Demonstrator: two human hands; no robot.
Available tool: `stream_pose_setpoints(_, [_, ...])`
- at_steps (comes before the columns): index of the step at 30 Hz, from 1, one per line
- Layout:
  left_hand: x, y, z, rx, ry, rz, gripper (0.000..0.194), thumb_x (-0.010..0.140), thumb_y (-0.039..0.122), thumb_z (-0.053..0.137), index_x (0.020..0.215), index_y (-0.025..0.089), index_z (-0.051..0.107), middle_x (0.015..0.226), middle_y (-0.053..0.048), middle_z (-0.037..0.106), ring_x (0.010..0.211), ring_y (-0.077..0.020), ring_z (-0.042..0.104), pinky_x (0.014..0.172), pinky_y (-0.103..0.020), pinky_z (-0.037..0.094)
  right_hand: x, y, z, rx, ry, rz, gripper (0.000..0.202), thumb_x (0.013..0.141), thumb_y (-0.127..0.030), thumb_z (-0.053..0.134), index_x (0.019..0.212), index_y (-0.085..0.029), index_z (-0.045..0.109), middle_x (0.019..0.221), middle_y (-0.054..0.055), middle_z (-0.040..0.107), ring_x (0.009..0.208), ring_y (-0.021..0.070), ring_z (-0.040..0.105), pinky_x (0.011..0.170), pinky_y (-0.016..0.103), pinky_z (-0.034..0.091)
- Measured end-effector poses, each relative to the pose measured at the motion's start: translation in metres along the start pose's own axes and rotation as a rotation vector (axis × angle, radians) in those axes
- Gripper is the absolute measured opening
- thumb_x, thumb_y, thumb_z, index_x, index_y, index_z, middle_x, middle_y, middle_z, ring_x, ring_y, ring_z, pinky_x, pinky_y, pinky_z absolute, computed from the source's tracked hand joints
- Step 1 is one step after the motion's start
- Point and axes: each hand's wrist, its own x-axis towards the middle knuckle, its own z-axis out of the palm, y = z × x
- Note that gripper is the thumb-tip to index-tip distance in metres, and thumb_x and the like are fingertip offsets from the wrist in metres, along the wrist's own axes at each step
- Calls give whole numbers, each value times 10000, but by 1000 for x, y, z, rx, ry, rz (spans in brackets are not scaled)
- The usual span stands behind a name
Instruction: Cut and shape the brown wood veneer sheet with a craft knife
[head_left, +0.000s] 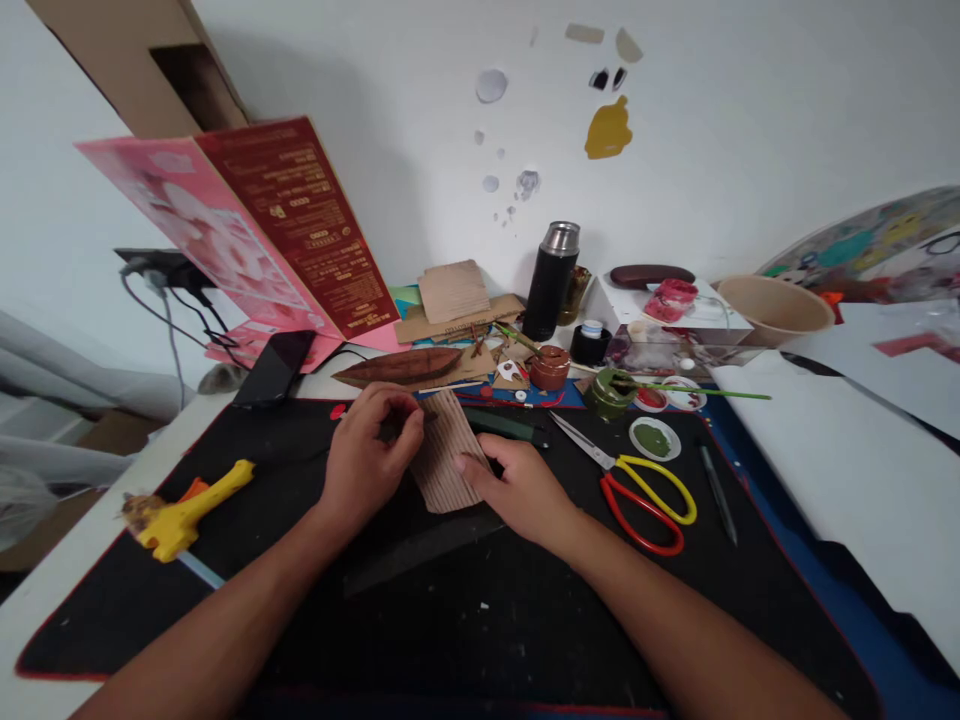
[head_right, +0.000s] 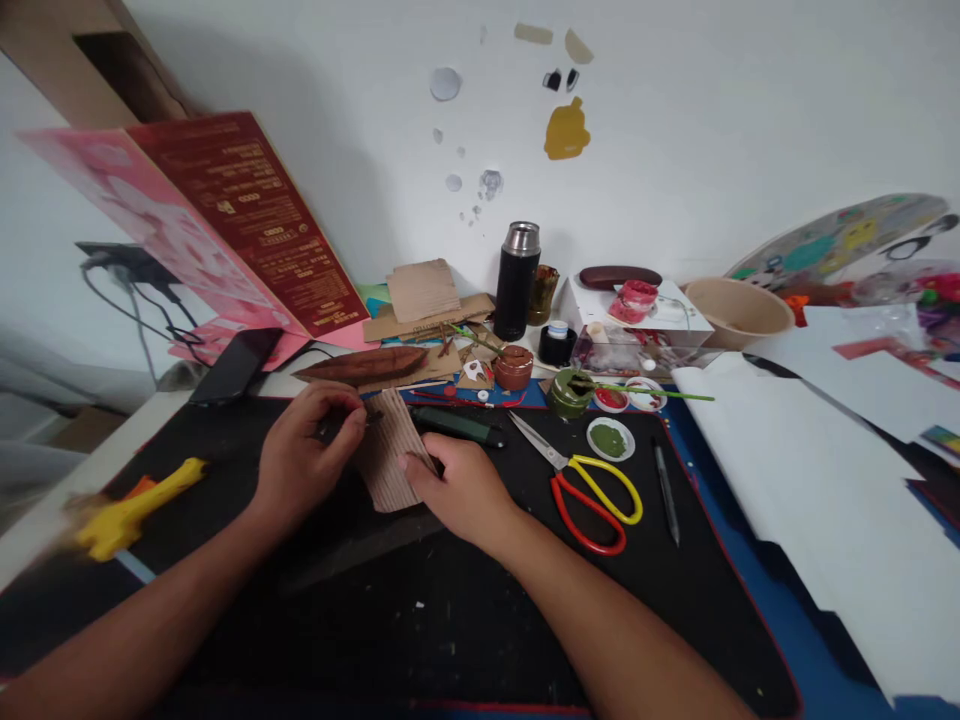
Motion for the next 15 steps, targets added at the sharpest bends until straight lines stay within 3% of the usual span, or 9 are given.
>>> stream_pose_setpoints(6, [3,-15,-1,-167,84,-239,233,941,433,636,988,206,609,946,-25,634,793,-176,576,717,-311,464,2,1,-2,164,33,34,348,960,-530,627,908,-197,714,853,27,695,773,196,598,707,305,474])
stream_pose_setpoints(10, [4,-20,3,-612,-143,-527,557,826,560,779,1213,192,619,1113,-86,718,962,-242,670,808,-357,526,2,1,-6,287,48,34,370,940,-558,651,965,-199,740,883,41,707,821,221,637,751,347,509])
stream_pose_setpoints(13, [4,-18,4,-886,-339,-620,513,791,521,837,1144,172,705,1128,-113,762,1052,-284,698,918,-401,536,2,0,-8,347,52,38,377,931,-573,667,998,-210,745,922,46,717,842,223,647,777,364,517])
stream_pose_setpoints(15, [3,-16,3,-948,-395,-631,467,768,472,868,1098,168,740,1112,-110,777,1048,-289,708,937,-407,542,2,-1,-9,355,56,36,377,926,-581,675,987,-215,736,919,42,711,817,207,636,763,353,509])
